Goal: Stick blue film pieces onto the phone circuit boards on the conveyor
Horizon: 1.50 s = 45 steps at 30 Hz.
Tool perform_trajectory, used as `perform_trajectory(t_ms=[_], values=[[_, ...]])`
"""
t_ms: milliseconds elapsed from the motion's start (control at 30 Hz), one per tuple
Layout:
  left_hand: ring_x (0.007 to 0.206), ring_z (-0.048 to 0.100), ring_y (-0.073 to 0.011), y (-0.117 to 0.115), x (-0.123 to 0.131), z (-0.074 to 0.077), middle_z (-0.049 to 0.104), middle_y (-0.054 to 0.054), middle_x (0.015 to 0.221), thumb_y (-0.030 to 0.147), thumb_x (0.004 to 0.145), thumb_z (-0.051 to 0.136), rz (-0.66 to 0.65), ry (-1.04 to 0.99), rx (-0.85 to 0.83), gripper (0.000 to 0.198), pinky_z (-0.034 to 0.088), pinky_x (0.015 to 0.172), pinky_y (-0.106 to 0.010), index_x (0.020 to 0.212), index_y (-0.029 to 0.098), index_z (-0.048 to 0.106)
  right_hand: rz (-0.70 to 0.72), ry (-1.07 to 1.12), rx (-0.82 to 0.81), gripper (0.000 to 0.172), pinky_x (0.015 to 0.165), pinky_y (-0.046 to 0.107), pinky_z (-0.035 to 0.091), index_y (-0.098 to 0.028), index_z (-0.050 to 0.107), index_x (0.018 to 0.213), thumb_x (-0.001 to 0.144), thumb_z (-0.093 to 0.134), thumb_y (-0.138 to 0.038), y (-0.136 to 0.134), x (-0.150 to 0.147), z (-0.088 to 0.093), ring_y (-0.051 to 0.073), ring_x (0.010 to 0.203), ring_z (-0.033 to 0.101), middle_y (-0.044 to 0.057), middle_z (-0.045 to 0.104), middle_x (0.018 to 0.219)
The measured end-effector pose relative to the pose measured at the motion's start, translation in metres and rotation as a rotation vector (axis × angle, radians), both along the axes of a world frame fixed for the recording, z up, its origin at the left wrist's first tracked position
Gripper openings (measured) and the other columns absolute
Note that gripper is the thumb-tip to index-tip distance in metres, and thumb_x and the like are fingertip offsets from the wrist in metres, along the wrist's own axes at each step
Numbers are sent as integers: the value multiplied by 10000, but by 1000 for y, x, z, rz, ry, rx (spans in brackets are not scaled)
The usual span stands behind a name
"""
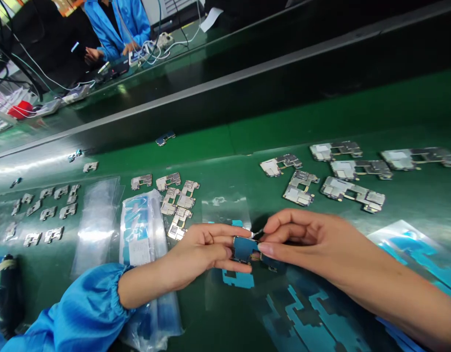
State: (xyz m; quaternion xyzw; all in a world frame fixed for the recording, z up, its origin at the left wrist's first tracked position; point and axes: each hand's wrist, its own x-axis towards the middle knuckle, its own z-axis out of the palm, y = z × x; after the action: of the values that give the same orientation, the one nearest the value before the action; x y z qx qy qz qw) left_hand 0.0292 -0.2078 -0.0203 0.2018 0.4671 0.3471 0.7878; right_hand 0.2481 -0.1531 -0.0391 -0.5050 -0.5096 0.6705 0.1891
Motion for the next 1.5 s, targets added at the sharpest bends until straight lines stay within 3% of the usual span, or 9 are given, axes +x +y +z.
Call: perform_trajectory(t_ms=[433, 600, 767, 900, 1133, 1367, 1500], values=[[776, 804, -181, 0, -2, -3, 776, -13, 919, 255, 762, 858, -28, 69, -57, 283, 633, 820, -269, 1042, 223, 837, -10, 17, -5, 400, 540, 313, 582, -283, 738, 693, 545, 921, -606, 2, -3, -1, 235, 586, 706, 53, 739, 604], [775, 803, -182, 0, -2, -3, 764, -14, 880, 301, 768, 888, -29, 58, -54, 299, 626, 800, -255, 1051, 222, 835, 37, -49, -23, 422, 490, 289, 541, -278, 733, 624, 497, 914, -638, 7, -5, 7, 240, 582, 702, 68, 737, 588], [801, 808, -193, -1, -3, -5, 766, -17, 873, 331, 794, 888, -54, 87, -31, 315, 622, 801, -246, 1085, 225, 827, 36, -96, -31, 305, 578, 242, 524, -260, 732, 710, 611, 898, -496, 3, -6, 17, 187, 657, 683, 12, 745, 662], [844, 809, -201, -3, -4, -6, 793, -37, 939, 351, 835, 859, -67, 101, -19, 311, 633, 844, -274, 1119, 232, 817, -3, -123, -32, 236, 597, 232, 496, -271, 705, 698, 674, 807, -482, -4, -8, 20, 167, 675, 655, -8, 730, 668], [811, 813, -185, -1, -4, -2, 807, -14, 919, 332, 847, 857, -66, 79, -32, 278, 635, 823, -227, 1105, 234, 820, -45, -138, -21, 191, 581, 232, 493, -284, 689, 687, 679, 767, -458, -6, -10, 22, 161, 655, 664, -21, 724, 651], [819, 814, -188, 0, -4, -1, 812, -11, 939, 298, 871, 834, -65, 77, -33, 248, 642, 830, -229, 1109, 227, 817, 17, -145, 33, 180, 524, 236, 513, -288, 711, 709, 691, 769, -458, -4, -5, 8, 190, 642, 705, -3, 740, 658], [825, 813, -184, 0, -4, -2, 813, -7, 943, 275, 887, 815, -74, 85, -30, 230, 642, 831, -227, 1113, 229, 816, -20, -156, 29, 168, 519, 234, 505, -294, 699, 680, 688, 741, -457, -6, -7, 11, 177, 626, 692, -16, 728, 643]])
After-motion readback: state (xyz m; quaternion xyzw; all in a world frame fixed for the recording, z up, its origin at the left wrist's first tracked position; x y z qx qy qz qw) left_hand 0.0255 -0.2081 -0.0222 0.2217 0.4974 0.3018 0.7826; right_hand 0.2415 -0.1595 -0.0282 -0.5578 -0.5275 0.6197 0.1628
